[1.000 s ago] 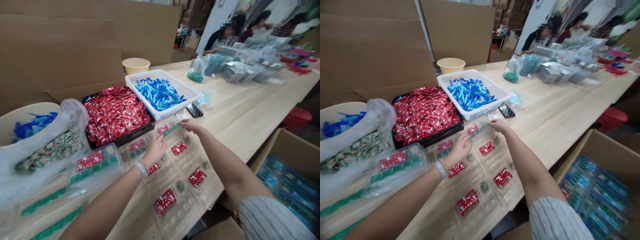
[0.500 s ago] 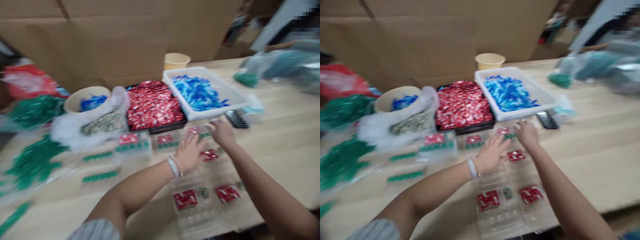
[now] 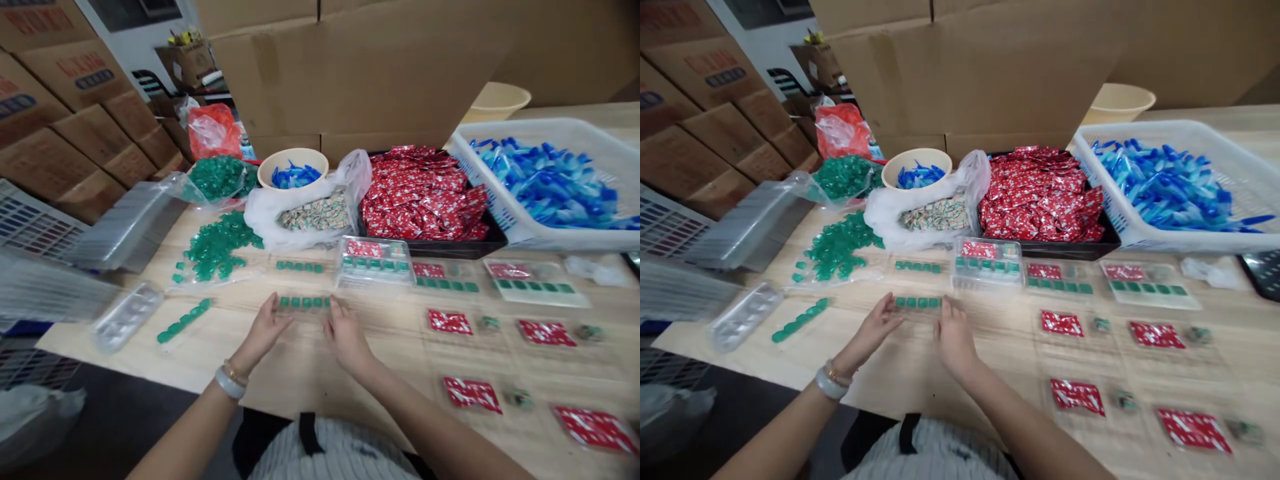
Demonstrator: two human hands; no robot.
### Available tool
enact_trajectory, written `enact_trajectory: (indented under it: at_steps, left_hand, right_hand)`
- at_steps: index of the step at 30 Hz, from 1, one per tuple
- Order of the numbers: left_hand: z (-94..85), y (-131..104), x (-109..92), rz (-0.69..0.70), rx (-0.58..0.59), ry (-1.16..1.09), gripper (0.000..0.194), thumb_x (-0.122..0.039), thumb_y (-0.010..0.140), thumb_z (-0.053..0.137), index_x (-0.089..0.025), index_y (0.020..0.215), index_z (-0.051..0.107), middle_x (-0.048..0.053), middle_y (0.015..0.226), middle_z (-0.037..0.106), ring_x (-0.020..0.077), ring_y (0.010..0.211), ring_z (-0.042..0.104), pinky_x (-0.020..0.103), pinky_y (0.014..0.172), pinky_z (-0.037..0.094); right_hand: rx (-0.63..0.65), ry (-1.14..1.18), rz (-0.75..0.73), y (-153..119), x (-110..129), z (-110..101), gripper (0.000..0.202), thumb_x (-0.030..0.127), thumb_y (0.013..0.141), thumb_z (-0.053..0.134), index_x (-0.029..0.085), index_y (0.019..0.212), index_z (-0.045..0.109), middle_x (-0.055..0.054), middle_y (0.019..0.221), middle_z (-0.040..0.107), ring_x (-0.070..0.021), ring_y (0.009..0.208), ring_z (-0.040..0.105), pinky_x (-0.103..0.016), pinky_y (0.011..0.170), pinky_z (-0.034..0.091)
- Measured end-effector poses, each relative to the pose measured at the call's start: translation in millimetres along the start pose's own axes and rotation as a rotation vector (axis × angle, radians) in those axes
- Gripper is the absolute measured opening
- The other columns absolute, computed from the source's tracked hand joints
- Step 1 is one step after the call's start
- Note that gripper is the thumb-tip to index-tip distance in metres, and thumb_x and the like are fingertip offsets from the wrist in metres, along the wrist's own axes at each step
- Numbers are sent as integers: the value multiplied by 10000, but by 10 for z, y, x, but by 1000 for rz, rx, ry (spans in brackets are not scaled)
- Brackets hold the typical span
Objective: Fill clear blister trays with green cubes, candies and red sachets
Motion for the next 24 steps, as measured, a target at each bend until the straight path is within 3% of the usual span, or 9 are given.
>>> enact_trajectory:
  at_steps: [3,6,9,11,15,17,20,22,24]
  left_hand:
    - [87,-106,154,-244,7,-332,465,-339,671,615,-122,1064,492,114,1021,572,123,767,569,227,640,437]
    - [130,-142,75,-295,136,-424,264,-319,666,612,-115,824,556,49,783,598,76,557,498,188,506,379]
    - [-50,-133,-317,-37,208,-297,168,-286,721,565,-146,813,584,40,761,597,114,633,522,218,559,411]
    - [-151,-217,-701,258,235,-112,169,-244,782,491,-178,889,603,56,826,604,146,763,541,264,678,432]
    - [176,-660,-1198,739,543,291,299,-180,838,380,-251,1041,587,73,980,603,173,942,514,330,848,388]
    - [377,-841,-1259,847,723,419,318,-249,814,457,-274,1117,548,81,1066,587,199,1010,499,358,888,370]
    - [468,-859,-1323,881,875,416,779,-441,586,689,-265,1281,386,116,1274,461,268,1150,427,383,947,338]
    - [462,-602,-1300,846,862,418,923,-477,510,721,-270,1316,323,109,1322,414,278,1171,416,373,950,343]
    - [444,-91,-1244,822,639,528,741,-466,632,642,-285,1291,355,84,1311,434,273,1174,414,409,962,316]
  right_hand:
    - [-54,349,160,-92,-259,45,463,254,773,410,154,1224,422,-134,1133,516,-241,1038,484,-430,927,360]
    - [-75,444,211,-196,-255,-82,428,356,754,467,192,1149,489,-115,1113,521,-237,978,511,-413,855,415]
    - [-79,475,255,-252,-184,-313,484,518,738,479,212,1112,501,-117,1145,510,-225,915,543,-363,715,468]
    - [129,661,478,-335,-295,-166,574,636,743,373,181,1071,495,-134,996,579,-197,709,585,-321,540,461]
    - [538,1224,743,-544,-253,248,533,631,775,328,169,981,494,-83,809,626,-157,632,606,-256,509,448]
    - [459,1346,730,-524,-313,247,313,437,764,516,202,970,493,-21,787,630,-124,647,611,-220,541,453]
    - [294,1354,666,-588,-421,95,307,230,679,627,208,961,507,13,786,629,-109,639,607,-217,556,467]
    - [249,1330,580,-679,-435,-129,326,251,661,638,191,958,518,-3,786,625,-125,617,605,-230,517,469]
    - [194,1298,518,-800,-529,-495,365,271,649,642,186,978,509,-17,776,621,-136,585,602,-228,470,455]
Point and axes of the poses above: each hand's wrist, its own y-axis towards the middle knuckle, its own z-axis out of the palm, x = y × z, the point moved 10 cm from there along y, towards the middle knuckle
